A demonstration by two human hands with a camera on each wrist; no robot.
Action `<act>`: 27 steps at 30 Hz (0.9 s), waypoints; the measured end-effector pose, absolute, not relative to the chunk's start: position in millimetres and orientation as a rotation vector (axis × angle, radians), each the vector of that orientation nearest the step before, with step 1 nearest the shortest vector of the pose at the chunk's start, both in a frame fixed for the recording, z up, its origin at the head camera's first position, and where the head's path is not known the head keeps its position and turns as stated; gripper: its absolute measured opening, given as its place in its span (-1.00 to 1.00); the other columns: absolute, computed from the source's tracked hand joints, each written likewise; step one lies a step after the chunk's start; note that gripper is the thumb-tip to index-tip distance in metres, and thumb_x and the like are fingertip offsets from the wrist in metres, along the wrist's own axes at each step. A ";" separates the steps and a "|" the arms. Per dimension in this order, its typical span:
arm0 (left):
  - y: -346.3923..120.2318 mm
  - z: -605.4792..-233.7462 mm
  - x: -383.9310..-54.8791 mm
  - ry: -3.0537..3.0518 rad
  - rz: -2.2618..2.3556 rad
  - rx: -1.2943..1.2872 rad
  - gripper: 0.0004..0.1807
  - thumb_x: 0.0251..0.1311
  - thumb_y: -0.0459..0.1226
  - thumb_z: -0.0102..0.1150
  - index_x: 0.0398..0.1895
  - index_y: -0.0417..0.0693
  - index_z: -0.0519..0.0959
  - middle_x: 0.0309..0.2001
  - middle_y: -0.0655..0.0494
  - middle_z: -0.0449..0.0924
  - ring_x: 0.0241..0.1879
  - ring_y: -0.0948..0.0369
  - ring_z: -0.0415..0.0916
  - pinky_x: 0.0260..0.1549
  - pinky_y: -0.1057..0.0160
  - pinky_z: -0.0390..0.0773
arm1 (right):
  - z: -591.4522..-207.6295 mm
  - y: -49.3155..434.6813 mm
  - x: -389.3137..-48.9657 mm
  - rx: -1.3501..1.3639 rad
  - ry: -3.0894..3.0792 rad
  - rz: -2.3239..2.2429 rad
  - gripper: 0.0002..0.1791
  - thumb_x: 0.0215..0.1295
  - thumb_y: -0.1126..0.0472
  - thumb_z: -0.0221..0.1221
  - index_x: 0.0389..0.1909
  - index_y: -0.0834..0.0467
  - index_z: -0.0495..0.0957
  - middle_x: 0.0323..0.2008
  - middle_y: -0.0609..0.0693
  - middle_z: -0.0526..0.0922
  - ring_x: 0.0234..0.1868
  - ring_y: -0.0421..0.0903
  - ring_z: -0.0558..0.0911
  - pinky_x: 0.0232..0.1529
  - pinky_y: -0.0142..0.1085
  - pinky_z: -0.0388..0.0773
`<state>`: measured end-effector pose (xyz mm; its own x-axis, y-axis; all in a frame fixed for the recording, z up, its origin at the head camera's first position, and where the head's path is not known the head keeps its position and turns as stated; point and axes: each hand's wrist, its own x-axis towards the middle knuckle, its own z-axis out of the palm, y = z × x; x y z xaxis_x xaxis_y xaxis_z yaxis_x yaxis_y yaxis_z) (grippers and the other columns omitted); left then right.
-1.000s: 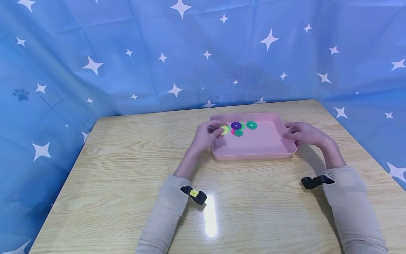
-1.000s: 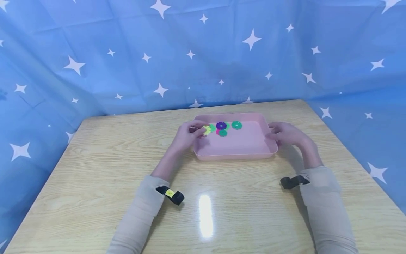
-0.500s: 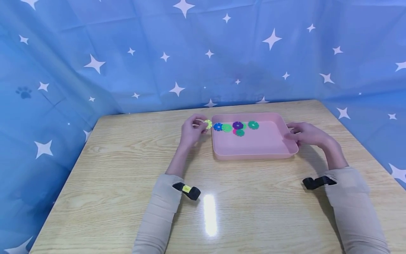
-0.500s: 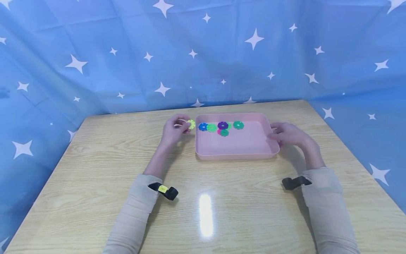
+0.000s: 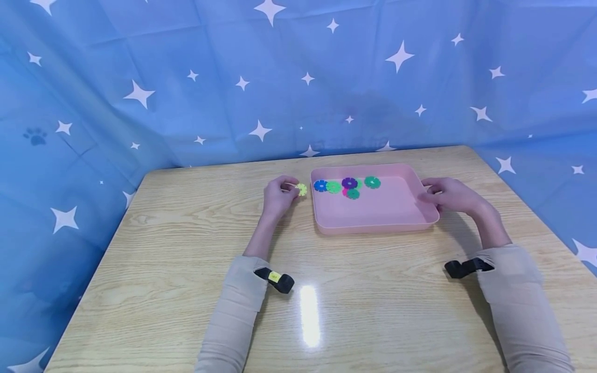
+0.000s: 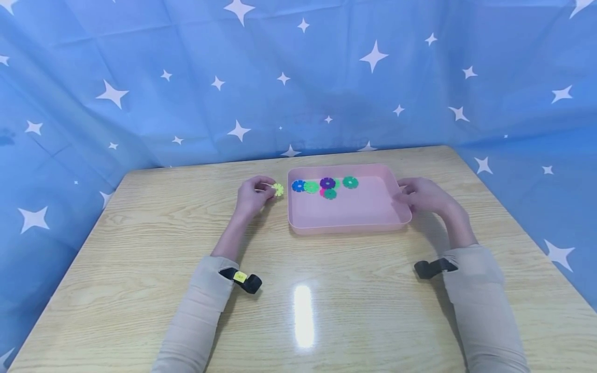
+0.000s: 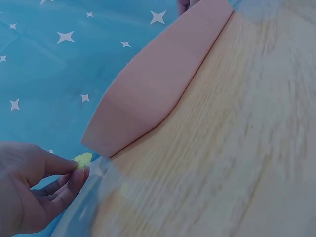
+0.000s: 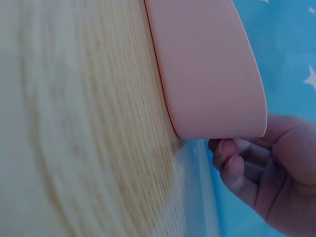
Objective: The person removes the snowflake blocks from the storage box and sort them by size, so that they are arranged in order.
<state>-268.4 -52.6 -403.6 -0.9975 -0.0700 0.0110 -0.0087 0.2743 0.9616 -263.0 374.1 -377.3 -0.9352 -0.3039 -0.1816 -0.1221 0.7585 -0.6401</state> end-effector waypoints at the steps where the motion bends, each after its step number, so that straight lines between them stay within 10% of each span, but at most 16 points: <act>1: -52.8 -404.6 -268.6 -2.473 -1.852 0.068 -0.84 0.27 -0.51 0.23 -0.12 -0.25 0.66 -0.25 -0.08 0.59 -0.33 0.17 0.58 -0.29 0.30 0.68 | -377.1 374.0 -263.1 -0.334 2.684 -0.945 -0.38 0.49 0.19 0.15 0.39 0.46 0.25 -0.21 0.18 0.69 -0.47 -0.12 0.58 -0.41 -0.24 0.57; 27: -54.0 -415.6 -272.1 -2.679 -1.423 -0.065 -0.87 0.29 -0.44 0.24 -0.13 -0.26 0.67 -0.23 -0.09 0.63 -0.22 0.08 0.57 -0.20 0.18 0.58 | -375.5 372.4 -262.6 -0.332 2.691 -0.922 -0.40 0.50 0.17 0.14 0.38 0.43 0.27 -0.27 0.13 0.67 -0.50 -0.11 0.56 -0.41 -0.22 0.54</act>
<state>-272.1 -54.0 -415.6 -0.9933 -0.0126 0.1152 0.0884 0.5605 0.8234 -262.6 372.4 -375.5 -0.9353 -0.3019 -0.1845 -0.1253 0.7704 -0.6251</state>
